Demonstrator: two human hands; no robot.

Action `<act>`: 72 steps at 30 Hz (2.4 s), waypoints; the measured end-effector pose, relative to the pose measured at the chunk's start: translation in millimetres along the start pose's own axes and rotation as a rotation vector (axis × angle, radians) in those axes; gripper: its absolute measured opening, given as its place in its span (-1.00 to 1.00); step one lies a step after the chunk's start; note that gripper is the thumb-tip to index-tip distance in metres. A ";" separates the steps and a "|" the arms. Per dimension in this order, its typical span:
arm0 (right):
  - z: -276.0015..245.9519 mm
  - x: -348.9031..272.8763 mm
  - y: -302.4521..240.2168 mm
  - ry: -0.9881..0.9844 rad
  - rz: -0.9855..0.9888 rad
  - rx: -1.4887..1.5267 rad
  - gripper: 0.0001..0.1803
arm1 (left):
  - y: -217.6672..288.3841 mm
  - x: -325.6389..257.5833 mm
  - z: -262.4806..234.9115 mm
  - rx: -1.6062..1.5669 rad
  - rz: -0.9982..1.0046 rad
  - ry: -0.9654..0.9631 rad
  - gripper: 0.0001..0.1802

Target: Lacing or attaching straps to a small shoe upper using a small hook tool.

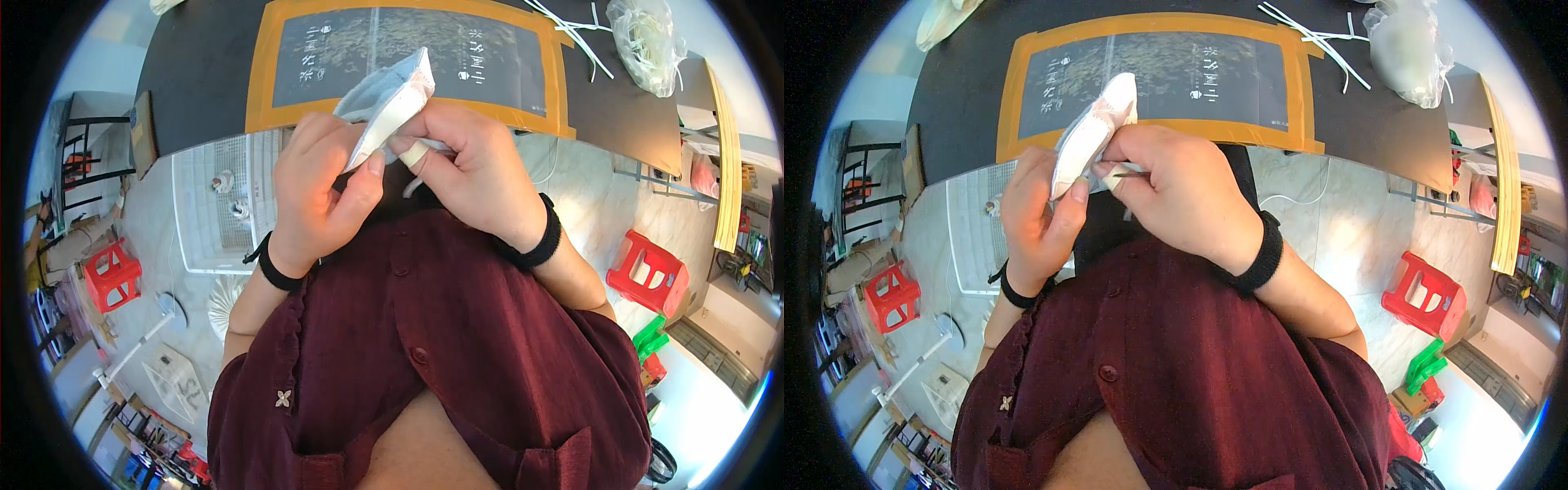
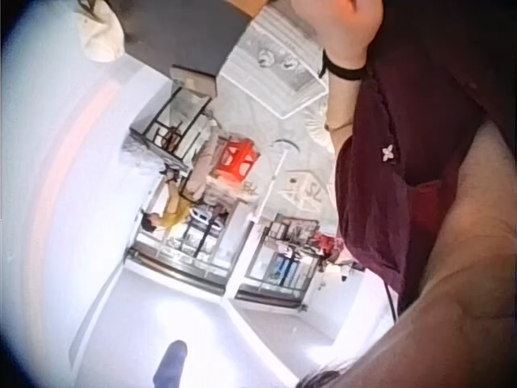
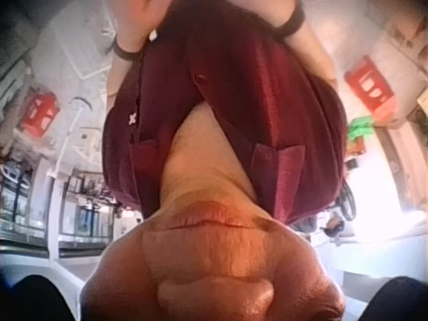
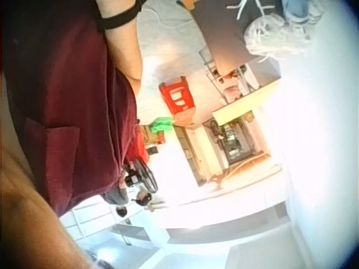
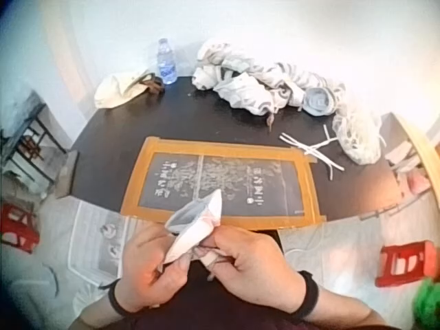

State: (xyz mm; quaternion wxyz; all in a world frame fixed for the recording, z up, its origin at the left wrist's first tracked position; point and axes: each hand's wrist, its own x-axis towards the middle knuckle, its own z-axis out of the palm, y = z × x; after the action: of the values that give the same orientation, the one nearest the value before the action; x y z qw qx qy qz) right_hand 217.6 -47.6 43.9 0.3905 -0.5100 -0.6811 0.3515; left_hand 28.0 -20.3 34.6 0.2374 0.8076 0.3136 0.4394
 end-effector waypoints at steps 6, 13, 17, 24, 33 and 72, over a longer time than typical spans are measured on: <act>-0.1 0.1 4.7 -0.072 0.120 0.260 -0.95 | -1.9 -10.4 3.8 -0.333 -0.329 -0.007 -0.83; 3.8 1.0 18.1 -0.078 0.026 0.425 -0.97 | -0.4 -7.7 10.1 -0.236 -0.301 0.027 -0.82; 0.8 -0.9 22.6 -0.144 0.054 0.690 -0.96 | 1.3 -6.3 7.8 -0.326 -0.378 -0.024 -0.80; -10.4 -1.6 6.3 -0.225 -0.126 0.193 -0.90 | -3.7 -11.2 7.2 -0.544 -0.521 0.135 -0.76; -19.6 -17.0 22.3 0.114 0.252 0.329 -0.86 | -11.2 -19.1 0.8 -0.847 -0.524 0.308 -0.64; -13.1 9.2 35.3 -0.074 0.264 0.673 -0.93 | -19.3 -48.4 -5.3 -0.837 -0.496 0.348 -0.61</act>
State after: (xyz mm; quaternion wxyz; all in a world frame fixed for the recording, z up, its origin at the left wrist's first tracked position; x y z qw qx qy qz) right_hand 242.5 -29.4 20.4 0.4631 -0.4233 -0.4693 0.6214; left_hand -2.5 -41.1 -2.7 0.5816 0.4598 0.3277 0.5855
